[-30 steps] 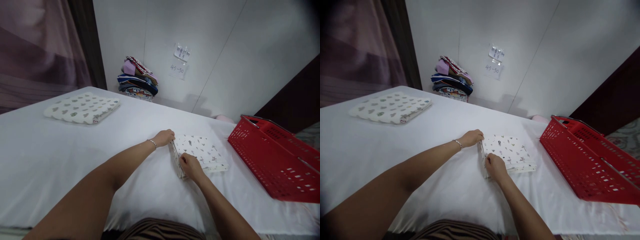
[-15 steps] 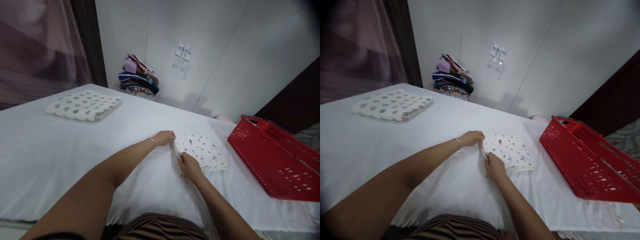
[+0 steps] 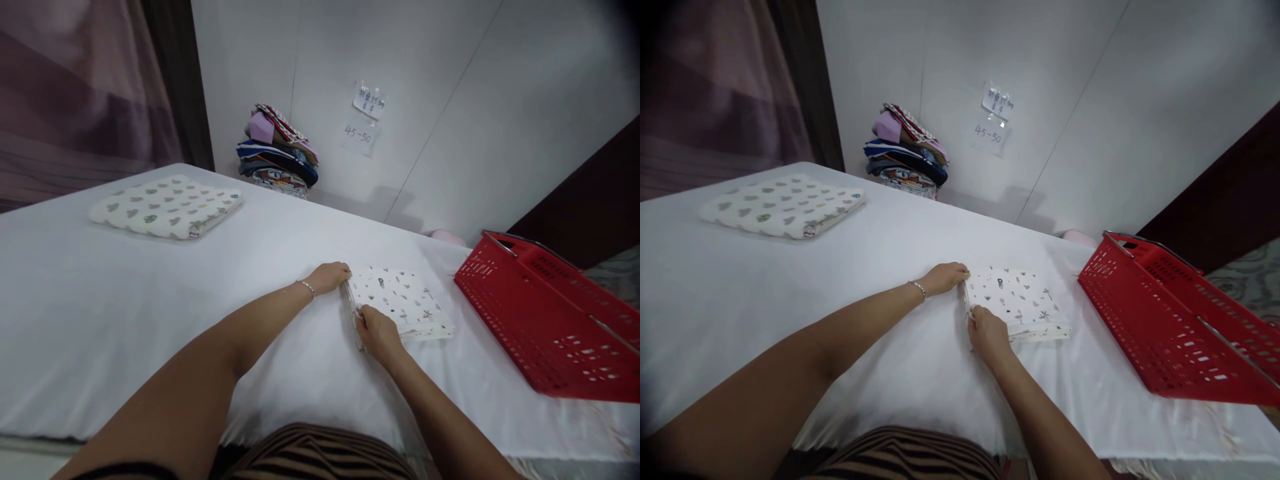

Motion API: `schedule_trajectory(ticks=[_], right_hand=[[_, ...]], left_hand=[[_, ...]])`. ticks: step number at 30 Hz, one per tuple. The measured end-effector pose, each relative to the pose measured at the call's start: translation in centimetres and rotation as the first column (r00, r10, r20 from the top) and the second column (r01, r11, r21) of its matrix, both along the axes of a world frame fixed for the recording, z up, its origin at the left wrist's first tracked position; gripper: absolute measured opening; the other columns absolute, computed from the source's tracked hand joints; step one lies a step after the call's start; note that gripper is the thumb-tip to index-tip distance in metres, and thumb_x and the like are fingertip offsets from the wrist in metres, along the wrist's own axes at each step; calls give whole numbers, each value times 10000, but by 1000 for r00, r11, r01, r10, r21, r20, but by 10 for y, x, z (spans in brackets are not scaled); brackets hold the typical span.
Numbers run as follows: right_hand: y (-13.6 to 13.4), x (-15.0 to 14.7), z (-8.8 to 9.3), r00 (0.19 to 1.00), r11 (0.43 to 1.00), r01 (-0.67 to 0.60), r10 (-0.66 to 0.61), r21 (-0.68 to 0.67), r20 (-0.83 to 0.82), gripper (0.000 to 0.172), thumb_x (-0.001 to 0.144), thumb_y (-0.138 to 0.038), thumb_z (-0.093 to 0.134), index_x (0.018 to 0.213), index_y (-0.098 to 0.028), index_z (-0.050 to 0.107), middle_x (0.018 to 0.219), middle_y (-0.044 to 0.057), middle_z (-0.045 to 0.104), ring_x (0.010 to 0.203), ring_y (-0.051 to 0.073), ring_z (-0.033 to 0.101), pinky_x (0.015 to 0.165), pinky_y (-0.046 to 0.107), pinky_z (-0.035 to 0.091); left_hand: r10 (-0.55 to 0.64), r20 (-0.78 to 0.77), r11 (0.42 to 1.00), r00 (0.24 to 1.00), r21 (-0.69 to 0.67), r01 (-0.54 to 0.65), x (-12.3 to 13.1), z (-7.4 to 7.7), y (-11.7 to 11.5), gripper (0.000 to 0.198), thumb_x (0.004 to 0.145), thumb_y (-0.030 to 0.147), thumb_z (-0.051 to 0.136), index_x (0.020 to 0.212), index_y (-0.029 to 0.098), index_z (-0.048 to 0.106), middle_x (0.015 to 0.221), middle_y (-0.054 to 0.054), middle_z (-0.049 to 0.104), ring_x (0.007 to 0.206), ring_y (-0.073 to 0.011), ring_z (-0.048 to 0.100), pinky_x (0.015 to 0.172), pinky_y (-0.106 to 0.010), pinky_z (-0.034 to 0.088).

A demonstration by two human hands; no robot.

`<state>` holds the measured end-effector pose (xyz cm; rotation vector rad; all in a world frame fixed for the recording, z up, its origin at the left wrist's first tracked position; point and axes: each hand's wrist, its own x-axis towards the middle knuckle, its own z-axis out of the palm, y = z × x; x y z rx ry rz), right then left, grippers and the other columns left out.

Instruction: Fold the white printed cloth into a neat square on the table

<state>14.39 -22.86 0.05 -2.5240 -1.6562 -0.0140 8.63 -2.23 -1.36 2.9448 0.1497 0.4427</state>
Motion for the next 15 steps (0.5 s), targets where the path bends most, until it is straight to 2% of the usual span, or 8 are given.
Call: schedule_trajectory(ticks=[3, 6, 9, 13, 15], right_hand=[[-5, -4, -3, 999, 999, -37, 36, 36, 30, 88, 861, -260, 445, 892, -186, 483, 833, 21, 581, 705, 144, 512, 543, 250, 223], [-10, -9, -8, 994, 996, -60, 54, 66, 94, 98, 847, -273, 474, 896, -188, 481, 875, 38, 561, 767, 166, 502, 549, 254, 243], [-12, -14, -14, 987, 994, -66, 52, 84, 155, 56, 839, -248, 483, 852, -193, 486, 863, 41, 542, 781, 176, 483, 561, 260, 262], [-12, -18, -19, 975, 991, -88, 65, 102, 212, 37, 837, -207, 477, 830, -186, 508, 844, 49, 534, 772, 182, 466, 587, 274, 283], [-14, -19, -20, 968, 989, -111, 85, 102, 236, 44, 825, -187, 490, 850, -179, 526, 845, 58, 536, 772, 186, 460, 602, 281, 289]], left_hand=[[-7, 30, 1000, 1000, 4, 7, -1, 3, 0, 270, 834, 137, 392, 912, 218, 637, 1106, -14, 593, 987, -169, 507, 732, -272, 386], [-22, 111, 1000, 994, 6, 22, -2, 10, -7, 223, 807, 135, 436, 863, 214, 637, 1016, -24, 625, 1024, -186, 483, 840, -323, 364], [-36, 190, 999, 981, -4, 37, 0, 12, -22, 223, 820, 174, 442, 953, 214, 615, 1041, -28, 622, 1088, -189, 452, 925, -352, 325], [-111, 150, 994, 982, -1, 113, 2, -5, -47, 293, 888, 268, 369, 1116, 213, 543, 1218, -25, 546, 1202, -183, 389, 1030, -370, 239], [-98, 131, 995, 987, -13, 101, 1, -15, -54, 334, 915, 270, 304, 1179, 209, 499, 1284, -19, 499, 1257, -176, 334, 1067, -376, 183]])
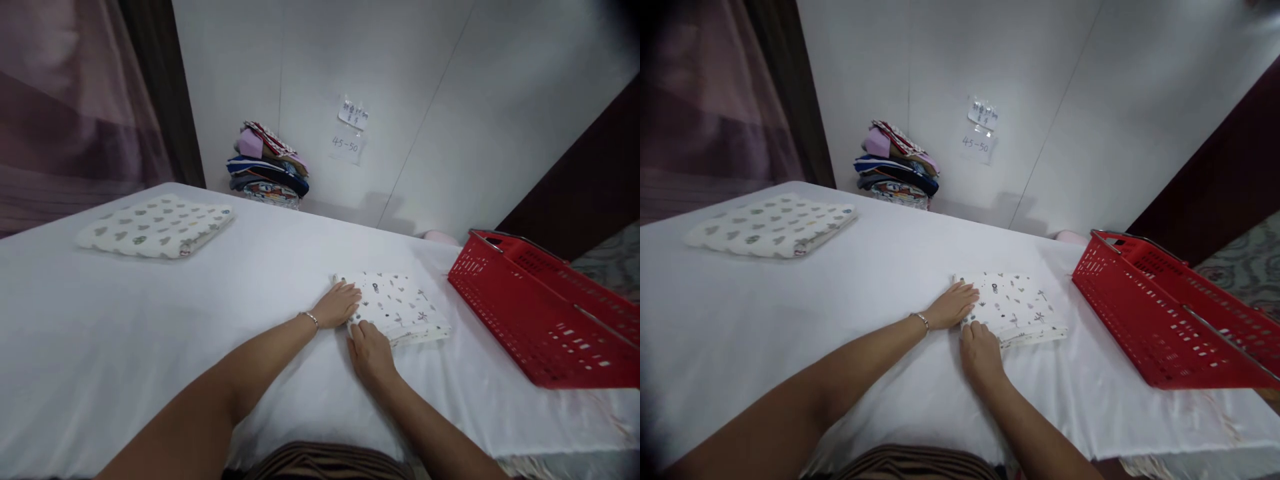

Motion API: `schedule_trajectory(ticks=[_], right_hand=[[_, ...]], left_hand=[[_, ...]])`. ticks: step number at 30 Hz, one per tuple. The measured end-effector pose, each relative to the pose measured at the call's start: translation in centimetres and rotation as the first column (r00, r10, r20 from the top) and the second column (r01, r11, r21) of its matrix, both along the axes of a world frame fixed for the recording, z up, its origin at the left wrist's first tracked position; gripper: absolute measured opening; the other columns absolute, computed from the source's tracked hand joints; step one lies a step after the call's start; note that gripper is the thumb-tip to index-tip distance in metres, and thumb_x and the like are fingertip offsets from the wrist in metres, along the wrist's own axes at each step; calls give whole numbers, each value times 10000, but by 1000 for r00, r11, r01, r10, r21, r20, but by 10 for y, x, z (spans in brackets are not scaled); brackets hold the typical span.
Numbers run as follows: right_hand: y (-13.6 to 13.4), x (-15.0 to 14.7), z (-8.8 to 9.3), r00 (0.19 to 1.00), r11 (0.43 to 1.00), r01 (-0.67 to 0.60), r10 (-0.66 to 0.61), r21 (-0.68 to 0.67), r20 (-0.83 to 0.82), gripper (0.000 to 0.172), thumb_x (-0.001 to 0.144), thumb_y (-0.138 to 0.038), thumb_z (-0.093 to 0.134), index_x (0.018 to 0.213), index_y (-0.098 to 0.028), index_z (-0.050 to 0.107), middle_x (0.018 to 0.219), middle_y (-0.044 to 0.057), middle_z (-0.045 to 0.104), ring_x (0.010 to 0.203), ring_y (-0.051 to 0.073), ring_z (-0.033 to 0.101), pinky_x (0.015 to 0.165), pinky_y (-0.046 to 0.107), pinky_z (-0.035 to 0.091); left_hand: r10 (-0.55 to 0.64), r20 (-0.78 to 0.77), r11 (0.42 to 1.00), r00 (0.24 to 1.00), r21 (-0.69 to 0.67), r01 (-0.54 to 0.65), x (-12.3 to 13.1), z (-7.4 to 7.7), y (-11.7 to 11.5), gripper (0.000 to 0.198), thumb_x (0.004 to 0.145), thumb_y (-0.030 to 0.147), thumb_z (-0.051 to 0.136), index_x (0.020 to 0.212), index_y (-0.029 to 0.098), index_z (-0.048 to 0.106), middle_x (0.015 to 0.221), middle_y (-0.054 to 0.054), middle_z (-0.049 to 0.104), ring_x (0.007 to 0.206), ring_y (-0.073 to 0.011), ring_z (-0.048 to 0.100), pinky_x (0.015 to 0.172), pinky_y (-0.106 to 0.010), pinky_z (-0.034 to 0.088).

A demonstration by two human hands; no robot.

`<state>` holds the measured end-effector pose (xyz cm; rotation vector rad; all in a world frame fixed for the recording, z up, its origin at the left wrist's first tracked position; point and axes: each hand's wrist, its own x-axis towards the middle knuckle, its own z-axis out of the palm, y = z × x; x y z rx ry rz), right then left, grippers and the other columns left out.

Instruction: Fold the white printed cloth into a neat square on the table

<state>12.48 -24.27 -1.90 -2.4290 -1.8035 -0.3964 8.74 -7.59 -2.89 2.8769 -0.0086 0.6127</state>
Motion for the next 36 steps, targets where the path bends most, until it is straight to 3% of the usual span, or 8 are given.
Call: schedule_trajectory(ticks=[6, 11, 15, 22, 26, 30, 33, 36], right_hand=[[-13, -4, -5, 996, 995, -85, 82, 57, 47, 228, 815, -165, 507, 1041, -152, 530, 883, 77, 537, 792, 197, 445, 653, 305, 304], [-16, -4, -11, 996, 993, -77, 73, 85, 51, 244, 814, -153, 505, 1055, -144, 535, 894, 77, 534, 792, 199, 433, 669, 319, 307], [-15, -5, -12, 997, 994, -70, 67, 85, 46, 252, 816, -149, 504, 1065, -136, 533, 907, 77, 528, 799, 204, 431, 677, 332, 324], [-28, -9, -11, 997, 995, -73, 73, 69, 3, 294, 819, -104, 464, 1102, -137, 537, 968, 96, 554, 846, 218, 463, 715, 348, 398], [-49, -14, -6, 983, 978, -155, 168, 142, -81, 346, 832, -107, 429, 1165, -134, 516, 1178, 127, 525, 1037, 228, 452, 842, 367, 422], [-74, 3, 5, 928, 933, -260, 313, 251, -204, 394, 806, -143, 436, 1193, -162, 504, 1279, 108, 485, 1202, 197, 377, 980, 393, 359], [-91, 46, 14, 927, 920, -125, 242, 372, -287, 348, 803, -124, 408, 1103, -188, 572, 1224, 83, 541, 1184, 172, 414, 1006, 396, 330], [-105, 108, 26, 845, 842, 333, -67, 424, -530, 270, 817, -209, 451, 1037, -181, 605, 1170, 94, 573, 1125, 188, 468, 967, 368, 362]], left_hand=[[16, -85, 998, 996, -64, -21, 4, 3, 3, 350, 923, 313, 274, 1168, 230, 510, 1307, -13, 484, 1277, -165, 320, 1077, -374, 194], [253, -145, 956, 957, -114, -270, 17, 7, 8, 400, 897, 392, 305, 1216, 212, 466, 1393, -53, 379, 1324, -216, 235, 1072, -441, 195], [306, -207, 934, 929, -123, -335, 21, 1, 9, 428, 898, 352, 280, 1290, 218, 389, 1448, -49, 281, 1349, -211, 171, 1059, -456, 222], [300, -229, 942, 926, -83, -326, 21, 11, 7, 413, 898, 331, 293, 1272, 205, 417, 1434, -87, 305, 1333, -254, 215, 1010, -538, 255], [329, -114, 937, 937, -84, -339, 15, 16, -8, 400, 908, 340, 294, 1228, 184, 475, 1388, -109, 381, 1319, -265, 247, 1031, -528, 227], [133, -44, 988, 990, -73, -136, -4, 15, -38, 432, 924, 393, 258, 1257, 199, 452, 1374, -74, 409, 1306, -217, 282, 1066, -478, 193], [-37, -53, 999, 998, -20, 36, -23, 12, -60, 466, 905, 457, 304, 1286, 215, 420, 1387, -64, 392, 1294, -194, 305, 1082, -441, 180], [-104, -73, 993, 992, 40, 107, -35, 9, -72, 538, 853, 486, 420, 1319, 221, 378, 1387, -73, 389, 1283, -213, 324, 1090, -451, 160]])
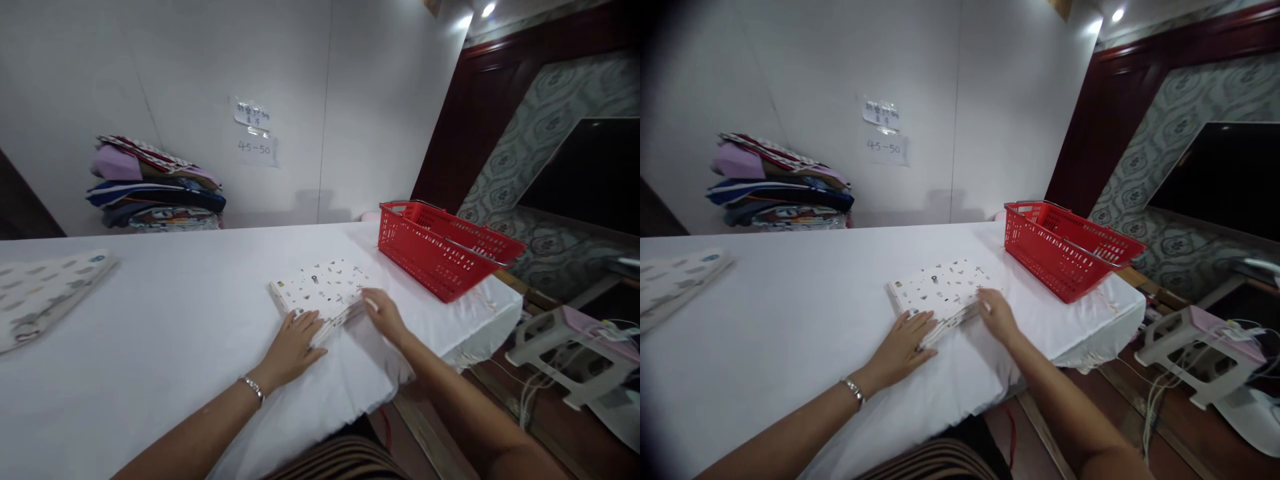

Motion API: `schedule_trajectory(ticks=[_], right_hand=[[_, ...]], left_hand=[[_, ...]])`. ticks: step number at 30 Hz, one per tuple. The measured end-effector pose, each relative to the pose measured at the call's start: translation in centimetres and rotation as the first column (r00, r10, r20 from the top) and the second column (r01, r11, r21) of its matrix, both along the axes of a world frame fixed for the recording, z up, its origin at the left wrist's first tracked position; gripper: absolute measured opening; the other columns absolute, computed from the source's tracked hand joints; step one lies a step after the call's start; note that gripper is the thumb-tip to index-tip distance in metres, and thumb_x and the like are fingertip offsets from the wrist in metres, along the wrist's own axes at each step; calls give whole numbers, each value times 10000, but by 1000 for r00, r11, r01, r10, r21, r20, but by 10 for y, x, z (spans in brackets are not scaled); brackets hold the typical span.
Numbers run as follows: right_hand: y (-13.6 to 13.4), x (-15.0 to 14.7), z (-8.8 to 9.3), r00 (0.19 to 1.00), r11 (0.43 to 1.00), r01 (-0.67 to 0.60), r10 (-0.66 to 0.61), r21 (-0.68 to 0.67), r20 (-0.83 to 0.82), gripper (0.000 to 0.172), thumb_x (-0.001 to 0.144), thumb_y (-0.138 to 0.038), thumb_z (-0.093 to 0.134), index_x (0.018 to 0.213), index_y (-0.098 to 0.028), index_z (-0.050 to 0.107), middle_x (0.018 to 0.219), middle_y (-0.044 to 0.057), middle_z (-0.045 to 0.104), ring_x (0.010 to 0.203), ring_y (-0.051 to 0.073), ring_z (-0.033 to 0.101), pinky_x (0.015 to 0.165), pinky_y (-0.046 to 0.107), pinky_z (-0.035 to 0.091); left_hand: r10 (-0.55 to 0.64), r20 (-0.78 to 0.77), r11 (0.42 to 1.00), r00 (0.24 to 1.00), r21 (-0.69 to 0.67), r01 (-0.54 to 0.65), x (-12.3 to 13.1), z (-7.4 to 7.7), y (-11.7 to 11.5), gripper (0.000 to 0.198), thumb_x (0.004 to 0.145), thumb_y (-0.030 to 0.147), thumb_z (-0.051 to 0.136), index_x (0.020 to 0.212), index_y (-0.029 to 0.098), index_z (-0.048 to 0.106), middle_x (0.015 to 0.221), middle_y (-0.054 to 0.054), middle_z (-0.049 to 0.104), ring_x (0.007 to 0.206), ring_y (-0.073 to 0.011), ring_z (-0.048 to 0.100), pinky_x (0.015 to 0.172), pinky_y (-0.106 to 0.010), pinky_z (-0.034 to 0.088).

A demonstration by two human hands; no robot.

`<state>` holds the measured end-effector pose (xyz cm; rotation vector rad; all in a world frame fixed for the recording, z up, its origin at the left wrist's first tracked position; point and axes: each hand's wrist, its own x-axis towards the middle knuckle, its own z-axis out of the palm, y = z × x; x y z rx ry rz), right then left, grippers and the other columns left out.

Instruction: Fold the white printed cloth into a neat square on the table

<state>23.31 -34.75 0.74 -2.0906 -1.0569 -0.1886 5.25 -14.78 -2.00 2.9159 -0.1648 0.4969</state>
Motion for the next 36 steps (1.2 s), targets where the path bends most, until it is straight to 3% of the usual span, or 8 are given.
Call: schedule_trajectory(ticks=[2, 3, 6, 9, 18, 25, 32, 36], right_hand=[[-4, 40, 8, 911, 959, 269, -282, -84, -300, 243, 810, -227, 478, 1013, -182, 604, 1186, 77, 561, 1108, 183, 478, 926, 308, 385], [-4, 56, 11, 877, 945, 302, -327, -125, -352, 226, 811, -244, 485, 985, -171, 608, 1141, 83, 584, 1068, 193, 505, 881, 296, 410], [0, 87, 16, 792, 926, 295, -375, -236, -483, 200, 795, -319, 528, 753, -145, 616, 761, 71, 650, 763, 188, 595, 651, 259, 465], [8, 92, 15, 695, 918, 228, -386, -323, -607, 271, 782, -364, 557, 617, -149, 560, 511, 27, 559, 497, 136, 530, 484, 233, 428], [-5, 46, 0, 532, 957, -65, -205, -281, -821, 241, 715, -367, 665, 669, -149, 574, 520, 0, 557, 450, 101, 504, 437, 211, 451], [-2, 46, -3, 373, 991, -1, -122, -132, -920, 184, 773, -312, 619, 766, -131, 585, 628, 38, 623, 524, 133, 572, 488, 240, 490], [2, 42, -1, 174, 999, -15, -42, -46, -984, 202, 872, -257, 447, 817, -112, 576, 696, 60, 648, 612, 125, 606, 545, 220, 501], [3, 43, 3, 100, 997, 51, 52, 57, -994, 187, 869, -247, 449, 846, -117, 582, 699, 43, 655, 580, 111, 593, 524, 202, 488]], left_hand=[[-1, 0, 1000, 1000, 28, 1, -2, -2, -3, 536, 843, 443, 455, 1324, 221, 371, 1370, -74, 412, 1272, -220, 340, 1092, -459, 151], [4, 5, 999, 1000, 37, -4, -1, -3, -4, 515, 847, 407, 455, 1321, 222, 375, 1360, -72, 425, 1268, -219, 347, 1092, -460, 149], [5, 25, 998, 1000, 63, -7, 3, -5, -4, 454, 854, 311, 439, 1298, 227, 406, 1336, -57, 457, 1255, -214, 364, 1091, -461, 158], [-10, 41, 996, 999, 87, 6, 3, -5, 4, 407, 847, 269, 436, 1252, 237, 458, 1305, -44, 492, 1234, -214, 396, 1085, -466, 178], [77, -25, 991, 997, 109, -74, -30, 3, 83, 376, 820, 237, 433, 1183, 298, 511, 1273, 4, 526, 1259, -222, 375, 1064, -488, 207], [150, -36, 988, 988, 49, -148, -30, -5, 70, 410, 824, 217, 394, 1220, 246, 493, 1325, -19, 475, 1283, -213, 335, 1041, -449, 282], [161, -37, 986, 986, 48, -159, -37, -1, 72, 414, 821, 234, 396, 1223, 276, 486, 1322, -8, 478, 1279, -212, 344, 1047, -471, 250], [190, 3, 979, 982, 76, -190, -30, 5, 51, 454, 802, 292, 448, 1253, 236, 453, 1319, -58, 476, 1266, -251, 355, 1065, -506, 167]])
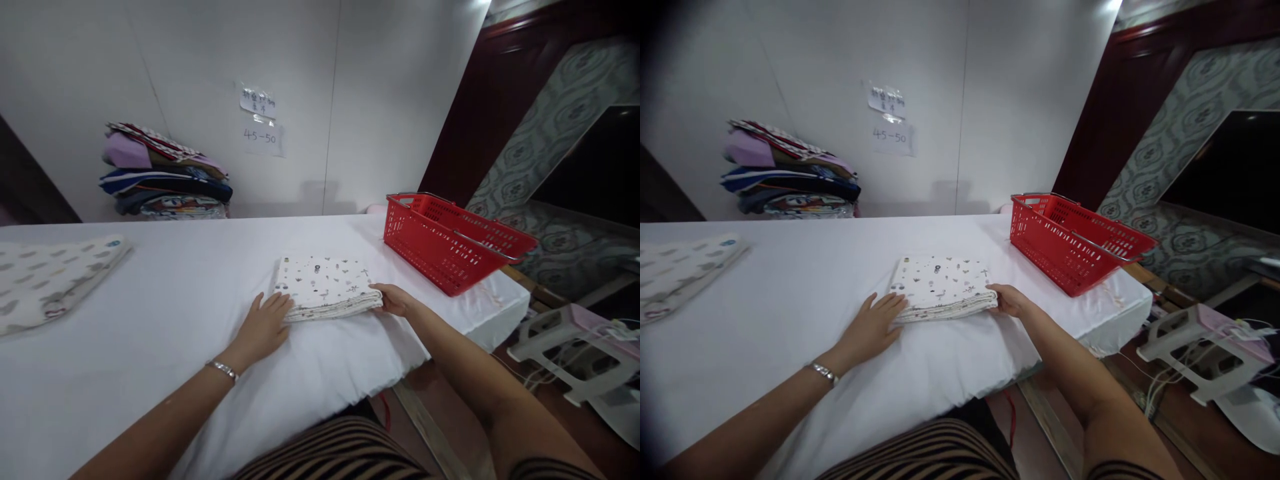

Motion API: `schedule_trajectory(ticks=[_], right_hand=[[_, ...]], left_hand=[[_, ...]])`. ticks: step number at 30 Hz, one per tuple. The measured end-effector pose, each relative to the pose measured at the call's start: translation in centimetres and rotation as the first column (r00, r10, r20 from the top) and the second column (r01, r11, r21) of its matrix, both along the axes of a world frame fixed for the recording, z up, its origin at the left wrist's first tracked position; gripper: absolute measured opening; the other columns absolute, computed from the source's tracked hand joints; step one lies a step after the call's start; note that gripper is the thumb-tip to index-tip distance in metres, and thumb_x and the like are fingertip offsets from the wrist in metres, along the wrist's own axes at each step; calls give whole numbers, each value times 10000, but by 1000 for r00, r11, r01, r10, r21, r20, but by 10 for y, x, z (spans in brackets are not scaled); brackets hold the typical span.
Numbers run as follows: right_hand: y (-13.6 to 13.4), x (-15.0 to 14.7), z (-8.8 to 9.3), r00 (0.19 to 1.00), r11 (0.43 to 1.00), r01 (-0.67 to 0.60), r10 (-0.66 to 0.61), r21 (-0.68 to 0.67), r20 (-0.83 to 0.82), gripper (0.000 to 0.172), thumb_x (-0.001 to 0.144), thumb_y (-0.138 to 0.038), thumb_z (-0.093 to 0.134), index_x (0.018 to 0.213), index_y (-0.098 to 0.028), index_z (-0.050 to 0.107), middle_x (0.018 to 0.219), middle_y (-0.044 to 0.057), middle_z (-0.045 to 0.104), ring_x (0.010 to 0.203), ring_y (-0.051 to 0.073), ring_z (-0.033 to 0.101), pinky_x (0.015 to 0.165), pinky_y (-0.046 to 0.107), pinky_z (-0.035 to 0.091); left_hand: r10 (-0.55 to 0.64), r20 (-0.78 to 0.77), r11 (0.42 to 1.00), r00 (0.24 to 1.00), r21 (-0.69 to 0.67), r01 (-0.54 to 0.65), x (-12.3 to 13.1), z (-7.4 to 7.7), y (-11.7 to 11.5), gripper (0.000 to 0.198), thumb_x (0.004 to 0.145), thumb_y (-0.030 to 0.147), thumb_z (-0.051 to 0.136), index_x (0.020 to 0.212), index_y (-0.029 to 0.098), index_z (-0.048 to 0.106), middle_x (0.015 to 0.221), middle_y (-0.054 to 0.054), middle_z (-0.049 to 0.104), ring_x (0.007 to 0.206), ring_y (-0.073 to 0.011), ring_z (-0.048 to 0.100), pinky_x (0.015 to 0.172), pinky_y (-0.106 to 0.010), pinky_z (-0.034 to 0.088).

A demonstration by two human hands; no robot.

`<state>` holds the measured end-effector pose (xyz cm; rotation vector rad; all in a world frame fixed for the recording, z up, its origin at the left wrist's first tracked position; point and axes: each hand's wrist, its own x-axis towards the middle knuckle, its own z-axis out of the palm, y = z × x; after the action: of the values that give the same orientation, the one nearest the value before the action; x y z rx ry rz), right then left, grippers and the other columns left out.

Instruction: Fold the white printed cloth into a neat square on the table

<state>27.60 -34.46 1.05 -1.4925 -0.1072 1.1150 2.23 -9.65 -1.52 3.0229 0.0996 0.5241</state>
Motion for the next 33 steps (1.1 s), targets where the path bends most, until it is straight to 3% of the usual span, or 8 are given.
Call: schedule_trajectory(ticks=[4, 10, 13, 19, 26, 30, 33], right_hand=[[3, 1, 3, 1000, 1000, 20, -20, 16, 6, 176, 865, -237, 451, 829, -123, 579, 658, 20, 642, 561, 105, 586, 535, 204, 489], [6, 1, 7, 1000, 998, 20, -21, 52, 17, 182, 860, -240, 446, 835, -124, 584, 661, 19, 646, 568, 108, 591, 534, 204, 483], [5, 1, 7, 1000, 997, 13, -14, 71, 10, 186, 857, -244, 448, 853, -121, 587, 681, 27, 656, 578, 110, 594, 537, 205, 480], [-1, -3, -4, 998, 998, -1, 5, 69, -60, 197, 853, -256, 470, 932, -116, 584, 733, 39, 676, 610, 125, 610, 524, 214, 481], [-4, -8, -20, 997, 994, -26, 33, 107, -67, 295, 863, -349, 468, 992, -103, 568, 824, 88, 689, 673, 165, 640, 618, 272, 502], [2, -7, -23, 1000, 985, 10, -11, 172, 5, 290, 794, -274, 571, 1043, -126, 547, 896, 90, 690, 756, 192, 650, 678, 295, 504], [6, -21, -17, 999, 979, 19, -25, 204, 26, 404, 743, -209, 621, 1126, -168, 499, 961, 81, 682, 768, 203, 653, 662, 315, 514]], left_hand=[[-29, 13, 1000, 999, 11, 29, 24, 2, -42, 615, 787, 393, 495, 1344, 199, 323, 1388, -95, 383, 1289, -262, 304, 1080, -502, 104], [-11, 53, 1000, 999, -12, 12, 70, -5, -87, 705, 780, 303, 491, 1403, 204, 177, 1454, -87, 257, 1307, -263, 260, 1060, -470, 172], [25, 64, 1000, 998, -1, -25, 82, -6, -91, 694, 777, 223, 467, 1405, 179, 175, 1446, -97, 272, 1280, -265, 297, 1029, -444, 236], [5, 35, 998, 999, 60, -7, 86, -10, -85, 585, 792, 59, 365, 1361, 180, 300, 1288, -84, 489, 1164, -208, 432, 950, -372, 338], [-46, 67, 997, 997, 73, 41, 81, -12, -82, 491, 817, 48, 351, 1275, 210, 419, 1257, -62, 516, 1147, -208, 452, 921, -368, 372], [-111, 80, 991, 991, 81, 105, 77, -13, -84, 473, 809, 27, 372, 1250, 188, 430, 1244, -62, 522, 1155, -214, 446, 940, -371, 360], [-127, 96, 990, 987, 71, 120, 70, -10, -79, 482, 790, 9, 395, 1238, 182, 431, 1240, -56, 527, 1146, -204, 457, 935, -354, 370]])
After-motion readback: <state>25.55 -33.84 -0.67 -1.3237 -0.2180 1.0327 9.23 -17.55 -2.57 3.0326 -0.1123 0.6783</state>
